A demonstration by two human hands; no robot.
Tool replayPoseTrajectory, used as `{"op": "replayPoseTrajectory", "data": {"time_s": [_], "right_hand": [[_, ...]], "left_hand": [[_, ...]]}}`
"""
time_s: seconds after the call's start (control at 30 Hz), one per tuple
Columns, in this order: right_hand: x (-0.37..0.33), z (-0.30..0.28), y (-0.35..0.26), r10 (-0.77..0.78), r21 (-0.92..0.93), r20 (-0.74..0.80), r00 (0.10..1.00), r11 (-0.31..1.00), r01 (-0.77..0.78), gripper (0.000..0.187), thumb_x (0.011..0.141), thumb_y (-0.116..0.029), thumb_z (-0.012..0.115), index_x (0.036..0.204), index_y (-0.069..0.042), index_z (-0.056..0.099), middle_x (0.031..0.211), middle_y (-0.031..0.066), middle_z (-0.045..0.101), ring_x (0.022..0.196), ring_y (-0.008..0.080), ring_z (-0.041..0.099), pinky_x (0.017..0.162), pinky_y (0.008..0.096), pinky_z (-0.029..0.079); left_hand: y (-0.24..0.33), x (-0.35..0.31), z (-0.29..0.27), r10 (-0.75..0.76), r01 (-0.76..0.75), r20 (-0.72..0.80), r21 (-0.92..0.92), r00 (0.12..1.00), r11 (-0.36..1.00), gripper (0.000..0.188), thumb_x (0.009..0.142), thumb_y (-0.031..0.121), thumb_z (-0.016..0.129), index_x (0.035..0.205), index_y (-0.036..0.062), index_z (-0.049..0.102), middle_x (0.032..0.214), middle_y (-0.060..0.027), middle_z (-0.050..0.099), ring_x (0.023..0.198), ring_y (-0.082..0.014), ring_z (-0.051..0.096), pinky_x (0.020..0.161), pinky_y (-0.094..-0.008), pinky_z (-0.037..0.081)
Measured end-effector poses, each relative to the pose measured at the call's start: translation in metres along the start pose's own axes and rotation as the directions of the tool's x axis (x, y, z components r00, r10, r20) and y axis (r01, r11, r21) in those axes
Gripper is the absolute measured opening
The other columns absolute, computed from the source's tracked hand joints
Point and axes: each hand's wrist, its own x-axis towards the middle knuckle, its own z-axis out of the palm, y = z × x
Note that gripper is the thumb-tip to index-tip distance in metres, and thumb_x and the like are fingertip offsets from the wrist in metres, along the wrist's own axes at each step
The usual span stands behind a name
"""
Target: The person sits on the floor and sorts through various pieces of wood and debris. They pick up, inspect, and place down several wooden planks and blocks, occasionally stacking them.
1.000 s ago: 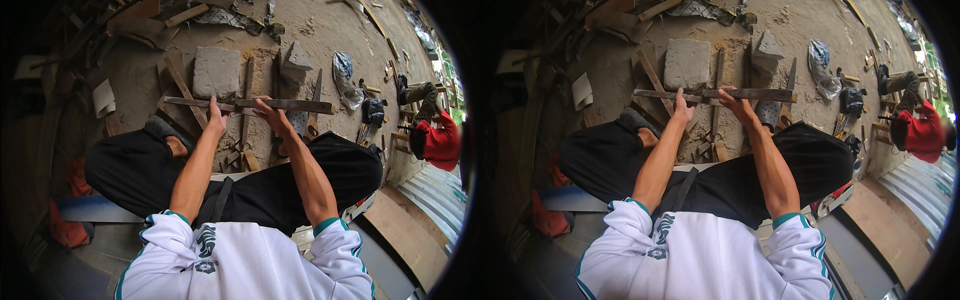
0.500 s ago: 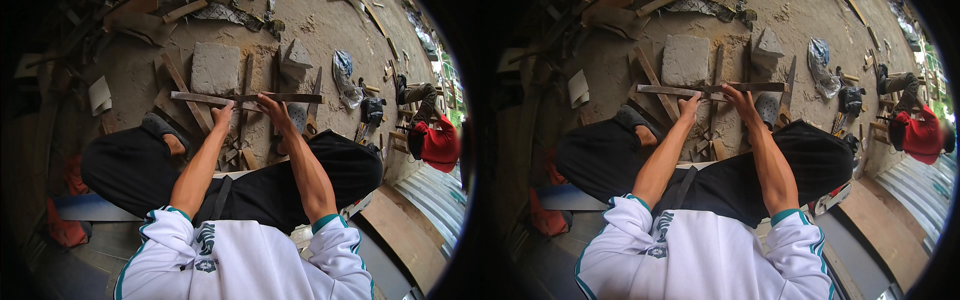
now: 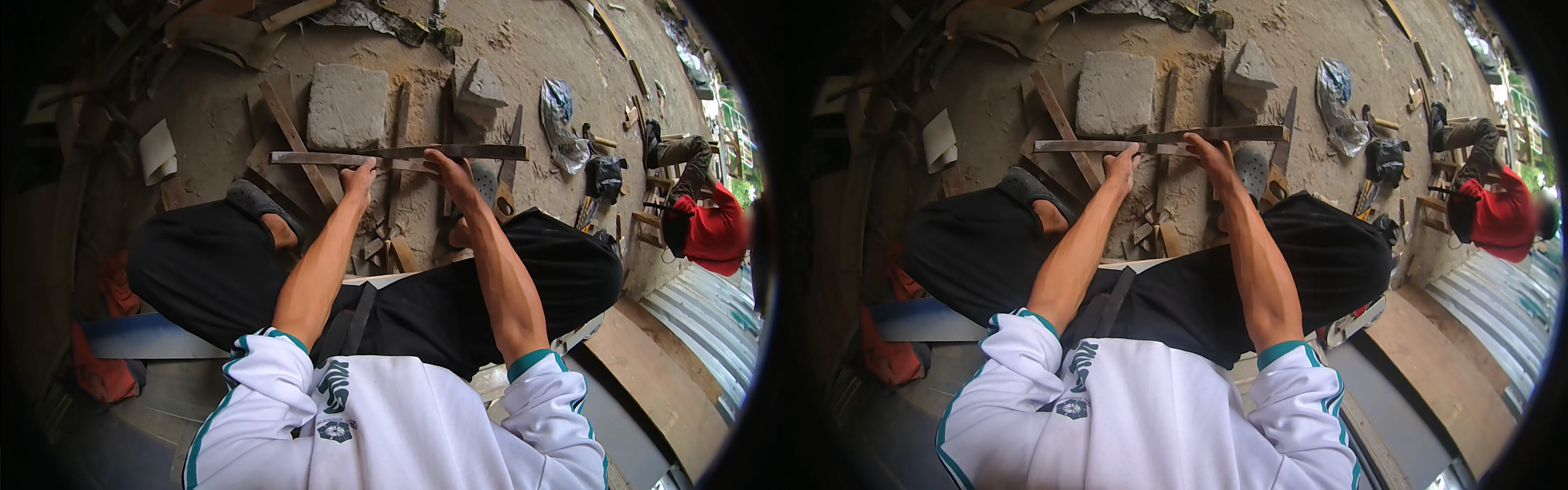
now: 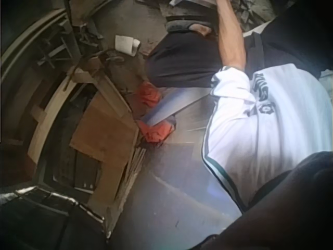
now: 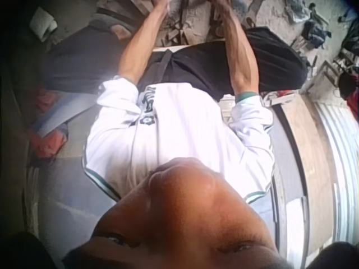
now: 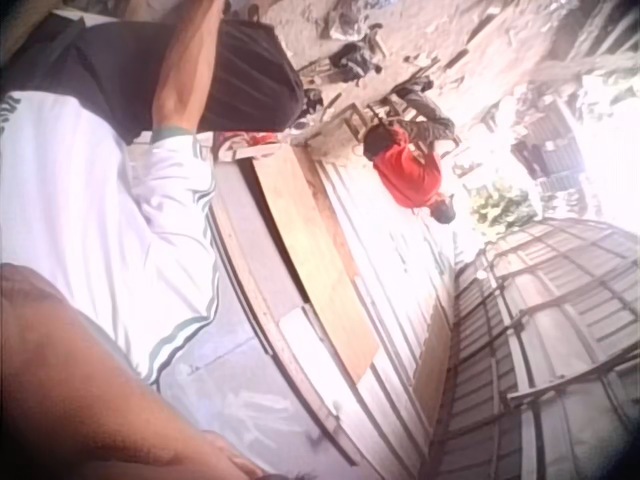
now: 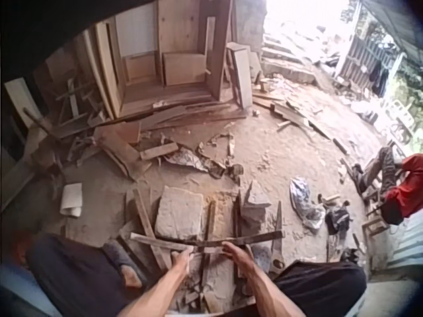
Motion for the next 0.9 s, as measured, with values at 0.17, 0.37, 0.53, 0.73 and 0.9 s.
{"op": "replayPoseTrajectory", "data": {"time_s": [0.17,0.37,0.53,0.73,0.9], "right_hand": [[-0.006,0.007,-0.012,0.06,-0.063,-0.031,0.998,0.996,-0.062,0.051,0.086,-0.039,0.066,0.119,-0.001,0.059,0.122,0.0137,0.06,0.115,0.0287,0.056,0.096,0.0434,0.045],[-0.002,0.003,-0.004,0.05,-0.097,-0.03,0.998,0.994,-0.053,0.051,0.086,-0.04,0.066,0.12,-0.002,0.059,0.123,0.0138,0.06,0.114,0.0287,0.057,0.094,0.0432,0.046],[-0.002,0.001,-0.001,0.047,-0.089,-0.055,0.997,0.995,-0.052,0.052,0.086,-0.04,0.066,0.121,-0.002,0.059,0.123,0.0137,0.06,0.113,0.0283,0.057,0.093,0.0425,0.047],[-0.005,0.007,-0.004,0.047,-0.1,-0.058,0.997,0.994,-0.053,0.051,0.085,-0.039,0.066,0.12,-0.003,0.06,0.122,0.0128,0.06,0.112,0.0278,0.058,0.091,0.0422,0.048],[-0.005,0.006,-0.007,0.055,-0.12,-0.04,0.998,0.991,-0.059,0.05,0.086,-0.04,0.065,0.12,-0.004,0.06,0.122,0.0118,0.06,0.11,0.0278,0.059,0.091,0.042,0.048]], "left_hand": [[-0.038,0.038,-0.022,0.051,-0.034,-0.057,0.26,0.997,0.965,0.076,0.08,0.032,0.073,0.131,-0.0086,0.033,0.137,-0.0226,0.037,0.127,-0.0305,0.041,0.104,-0.0386,0.036],[-0.049,0.044,-0.016,0.085,0.001,-0.224,0.356,0.971,0.934,0.103,0.08,0.035,0.073,0.14,-0.0118,0.003,0.145,-0.0249,0.015,0.129,-0.0299,0.031,0.105,-0.0356,0.034],[-0.02,0.005,0.0,-0.012,0.091,-0.179,0.444,0.984,0.891,0.112,0.082,0.053,0.065,0.147,-0.0053,-0.004,0.156,-0.0209,-0.006,0.145,-0.0308,-0.002,0.117,-0.0406,0.008],[-0.032,0.018,-0.005,-0.017,0.094,-0.204,0.374,0.979,0.922,0.108,0.084,0.055,0.062,0.147,-0.0019,-0.006,0.156,-0.0187,-0.008,0.145,-0.0312,-0.002,0.117,-0.0454,0.009],[-0.038,0.025,-0.005,-0.009,0.074,-0.202,0.319,0.979,0.945,0.107,0.085,0.05,0.063,0.147,-0.0028,-0.006,0.156,-0.0194,-0.006,0.145,-0.0321,0.0,0.117,-0.044,0.01]]}}
